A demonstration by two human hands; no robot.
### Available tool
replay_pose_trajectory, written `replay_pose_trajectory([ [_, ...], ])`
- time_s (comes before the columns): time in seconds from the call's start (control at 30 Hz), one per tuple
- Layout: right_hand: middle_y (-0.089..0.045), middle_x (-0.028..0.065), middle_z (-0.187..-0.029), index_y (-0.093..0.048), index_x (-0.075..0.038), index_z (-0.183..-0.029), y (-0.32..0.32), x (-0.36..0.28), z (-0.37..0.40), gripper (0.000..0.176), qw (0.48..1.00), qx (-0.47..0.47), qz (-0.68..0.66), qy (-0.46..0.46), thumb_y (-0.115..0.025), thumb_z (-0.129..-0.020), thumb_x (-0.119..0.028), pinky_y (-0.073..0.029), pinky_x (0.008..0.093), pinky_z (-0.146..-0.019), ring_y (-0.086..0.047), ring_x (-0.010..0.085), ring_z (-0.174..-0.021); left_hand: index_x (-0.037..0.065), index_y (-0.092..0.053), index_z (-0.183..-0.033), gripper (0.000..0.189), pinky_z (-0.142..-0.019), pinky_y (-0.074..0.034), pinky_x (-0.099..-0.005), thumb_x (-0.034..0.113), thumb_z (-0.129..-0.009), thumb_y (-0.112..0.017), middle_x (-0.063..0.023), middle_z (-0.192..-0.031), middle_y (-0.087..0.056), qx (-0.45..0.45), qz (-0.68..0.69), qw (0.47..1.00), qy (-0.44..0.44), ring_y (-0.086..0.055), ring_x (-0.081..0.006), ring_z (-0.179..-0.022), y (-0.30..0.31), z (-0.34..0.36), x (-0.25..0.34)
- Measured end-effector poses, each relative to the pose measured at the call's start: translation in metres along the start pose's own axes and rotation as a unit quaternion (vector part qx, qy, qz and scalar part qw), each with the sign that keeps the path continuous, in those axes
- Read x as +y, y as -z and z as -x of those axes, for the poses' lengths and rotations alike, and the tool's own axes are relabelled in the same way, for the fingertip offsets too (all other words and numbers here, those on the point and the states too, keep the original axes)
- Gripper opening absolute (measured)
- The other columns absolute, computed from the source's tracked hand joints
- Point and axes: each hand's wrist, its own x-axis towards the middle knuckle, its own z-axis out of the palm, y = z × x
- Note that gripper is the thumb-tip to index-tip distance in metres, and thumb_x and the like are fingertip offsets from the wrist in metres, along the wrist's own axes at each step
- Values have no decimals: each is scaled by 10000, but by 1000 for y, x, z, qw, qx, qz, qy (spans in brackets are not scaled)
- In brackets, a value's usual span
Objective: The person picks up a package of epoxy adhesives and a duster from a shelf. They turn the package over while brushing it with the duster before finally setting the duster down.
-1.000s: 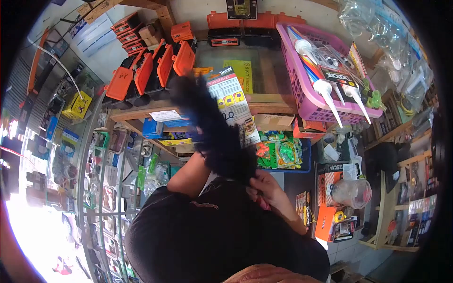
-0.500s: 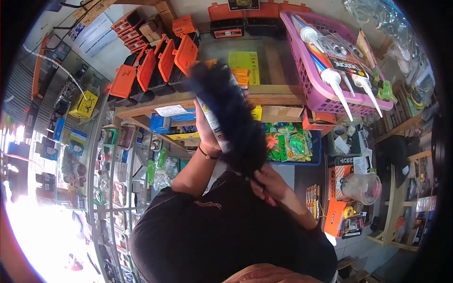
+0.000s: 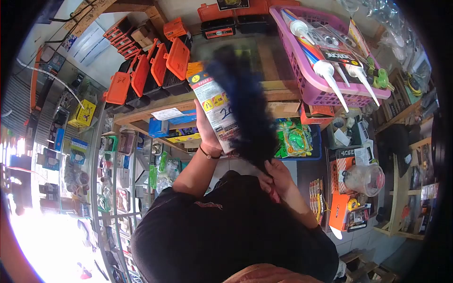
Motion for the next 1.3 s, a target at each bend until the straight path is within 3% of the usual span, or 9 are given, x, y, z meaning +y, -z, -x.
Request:
replay_pose_trajectory([
  [0.23,-347,-5,-510,-361,-102,-736,-5,3,2,282,990,-53,125,-46,-451,-927,-289,-325,247,-381,-385,122,-401,5,-329,-1283,663,-938,-385,-476,519,-865,-368,-175,-1257,-425,-51,-199,979,-15,-442,-310,-1144,30,-13,-1],
  [0.37,-345,-7,-508,-374,-104,-757,-7,-2,3,268,999,-10,35,-34,-448,-927,-298,-327,249,-380,-385,121,-392,70,-335,-1311,641,-966,-340,-496,550,-890,-274,-150,-1278,-424,0,0,1000,-11,-423,-325,-1166,31,-11,-1],
  [0.43,-343,-8,-507,-374,-105,-756,-9,1,3,268,995,-29,70,-69,-448,-927,-297,-326,251,-379,-387,121,-389,76,-332,-1315,645,-972,-344,-474,555,-887,-275,-148,-1290,-415,-85,-440,893,-46,-434,-334,-1153,41,-12,-3],
  [0.47,-342,-8,-507,-373,-109,-756,-8,3,2,268,993,-31,99,-59,-448,-927,-300,-323,250,-374,-387,120,-387,82,-334,-1315,640,-948,-380,-451,554,-886,-279,-163,-1272,-432,-26,-141,989,48,-467,-338,-1118,14,-4,-3],
  [0.63,-341,-8,-508,-360,-115,-741,2,3,-2,270,1000,30,-7,7,-449,-928,-288,-313,240,-362,-392,115,-390,91,-347,-1315,677,-908,-419,-457,594,-866,-282,-157,-1284,-426,-66,87,994,6,-467,-339,-1117,40,-9,4],
  [0.77,-329,12,-513,-348,-150,-782,0,7,-3,235,989,-42,131,-58,-415,-935,-315,-312,251,-363,-397,140,-393,68,-348,-1292,641,-953,-368,-469,535,-855,-388,-143,-1230,-451,10,-333,943,1,-455,-306,-1136,20,-5,-4],
  [0.83,-328,13,-514,-342,-149,-776,-1,4,-3,242,983,-34,167,-72,-414,-935,-317,-311,255,-359,-400,143,-395,60,-336,-1301,654,-952,-368,-485,536,-856,-389,-149,-1249,-439,-156,-47,985,51,-453,-312,-1138,11,-5,6],
  [0.93,-334,15,-518,-340,-151,-773,-4,-2,-2,234,999,-1,50,-12,-413,-937,-301,-309,259,-352,-399,148,-391,86,-318,-1322,686,-921,-377,-539,582,-849,-351,-153,-1298,-401,-10,44,999,-25,-439,-356,-1139,11,-6,0],
  [1.3,-314,-13,-510,-357,-126,-728,-1,7,-4,279,987,-41,145,-54,-429,-935,-298,-296,255,-351,-375,127,-388,59,-323,-1314,687,-913,-404,-487,583,-871,-293,-161,-1269,-433,-99,-7,993,60,-461,-354,-1123,2,-4,2],
])
